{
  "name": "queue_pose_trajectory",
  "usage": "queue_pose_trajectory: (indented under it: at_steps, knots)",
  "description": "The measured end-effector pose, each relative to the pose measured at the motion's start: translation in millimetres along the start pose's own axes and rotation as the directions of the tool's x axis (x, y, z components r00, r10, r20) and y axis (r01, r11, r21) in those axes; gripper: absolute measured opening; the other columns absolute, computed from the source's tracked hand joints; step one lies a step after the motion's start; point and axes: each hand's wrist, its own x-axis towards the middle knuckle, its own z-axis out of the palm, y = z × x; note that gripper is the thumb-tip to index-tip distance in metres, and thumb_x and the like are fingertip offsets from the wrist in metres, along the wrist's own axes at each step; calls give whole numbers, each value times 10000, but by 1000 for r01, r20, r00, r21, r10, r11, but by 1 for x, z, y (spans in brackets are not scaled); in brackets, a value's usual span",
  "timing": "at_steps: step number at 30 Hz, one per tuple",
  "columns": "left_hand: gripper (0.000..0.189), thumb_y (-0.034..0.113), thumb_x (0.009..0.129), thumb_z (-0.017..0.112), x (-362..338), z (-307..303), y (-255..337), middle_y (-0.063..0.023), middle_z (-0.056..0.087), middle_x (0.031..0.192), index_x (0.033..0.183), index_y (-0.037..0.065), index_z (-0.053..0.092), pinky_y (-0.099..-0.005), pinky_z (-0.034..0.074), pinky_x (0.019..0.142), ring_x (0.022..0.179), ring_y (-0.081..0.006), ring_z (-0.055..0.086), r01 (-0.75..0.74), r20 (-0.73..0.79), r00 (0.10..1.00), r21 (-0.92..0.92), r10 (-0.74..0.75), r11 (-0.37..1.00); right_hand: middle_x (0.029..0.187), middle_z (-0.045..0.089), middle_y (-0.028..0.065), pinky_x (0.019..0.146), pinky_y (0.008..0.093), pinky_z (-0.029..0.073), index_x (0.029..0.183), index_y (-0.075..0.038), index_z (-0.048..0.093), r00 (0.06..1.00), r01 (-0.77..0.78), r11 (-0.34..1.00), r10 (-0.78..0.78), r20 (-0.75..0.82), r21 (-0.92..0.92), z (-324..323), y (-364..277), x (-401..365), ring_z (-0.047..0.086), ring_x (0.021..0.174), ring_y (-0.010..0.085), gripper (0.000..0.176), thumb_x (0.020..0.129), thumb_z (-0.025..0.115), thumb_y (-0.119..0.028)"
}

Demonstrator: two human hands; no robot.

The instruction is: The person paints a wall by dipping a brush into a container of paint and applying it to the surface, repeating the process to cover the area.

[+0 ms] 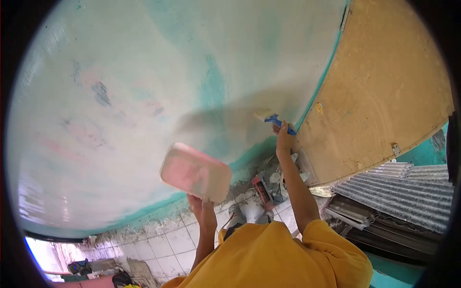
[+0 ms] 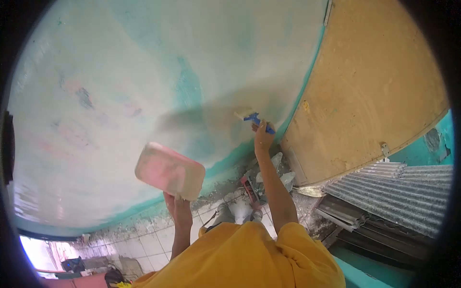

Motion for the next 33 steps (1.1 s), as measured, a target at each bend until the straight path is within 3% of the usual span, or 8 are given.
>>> queue_pose_trajectory:
  at_steps: [6, 11, 14, 16, 20, 24, 26, 33]
  knots:
    - [683, 224, 837, 649, 2, 18, -28, -98, 383, 1259, 1346, 16, 243, -345, 380, 967, 1184, -196, 407, -50, 5, 999, 100, 50, 994, 727, 648, 96, 574, 256, 504, 879, 30, 601, 960, 141, 982, -106, 258, -122, -9, -125, -53, 620, 589, 154, 269, 932, 550, -229]
    - [709, 282, 832, 675, -13, 62, -19, -106, 398, 1309, 1339, 5, 263, -363, 352, 1002, 1225, -193, 394, -183, 116, 979, 144, 167, 973, 676, 620, 82, 509, 257, 482, 787, -2, 595, 934, 41, 981, 30, 356, -190, -22, -218, -132, 592, 533, 142, 219, 921, 559, -172]
    - [763, 272, 810, 693, -26, 73, -27, -125, 371, 1343, 1359, 2, 238, -382, 309, 1039, 1260, -214, 366, -159, 149, 978, 90, 144, 983, 658, 608, 69, 473, 243, 443, 733, -5, 597, 891, 21, 978, 76, 448, -207, -35, -218, -143, 550, 486, 119, 180, 895, 583, -82]
    - [783, 218, 795, 701, -34, 77, -34, -129, 346, 1361, 1368, 19, 206, -389, 321, 1035, 1268, -223, 359, -157, 171, 975, 88, 141, 984, 673, 597, 73, 435, 224, 439, 736, 22, 596, 757, 359, 885, -89, 648, -298, -49, -197, -137, 556, 477, 109, 214, 896, 592, -121]
    - [809, 177, 776, 714, -49, 91, -37, -126, 309, 1385, 1369, 42, 180, -395, 347, 1017, 1272, -227, 354, -166, 204, 967, 42, 155, 985, 600, 564, 54, 464, 238, 365, 663, 10, 594, 809, 183, 888, 108, 578, -422, -55, -194, -148, 508, 491, 89, 212, 856, 627, -70]
    - [805, 173, 774, 713, -56, 89, -48, -122, 304, 1385, 1366, 41, 183, -397, 361, 1003, 1265, -226, 360, -188, 212, 962, 61, 171, 980, 569, 546, 31, 439, 229, 377, 699, 11, 600, 805, 245, 870, 63, 589, -429, -68, -197, -143, 539, 483, 92, 195, 865, 627, -89]
    - [824, 178, 764, 717, -56, 93, -46, -129, 315, 1373, 1370, 30, 178, -392, 357, 1003, 1256, -225, 367, -122, 156, 981, 29, 116, 992, 656, 591, 52, 422, 224, 434, 723, 10, 585, 875, 96, 909, 117, 470, -405, -72, -207, -144, 573, 473, 117, 247, 898, 609, -162]
    - [713, 184, 803, 668, -52, 89, -60, -131, 385, 1300, 1346, -2, 245, -382, 332, 1021, 1239, -218, 377, -109, 86, 990, -57, 114, 992, 604, 572, 59, 409, 241, 419, 734, -15, 566, 913, 87, 937, 61, 404, -337, -85, -205, -128, 555, 440, 127, 256, 905, 596, -203]
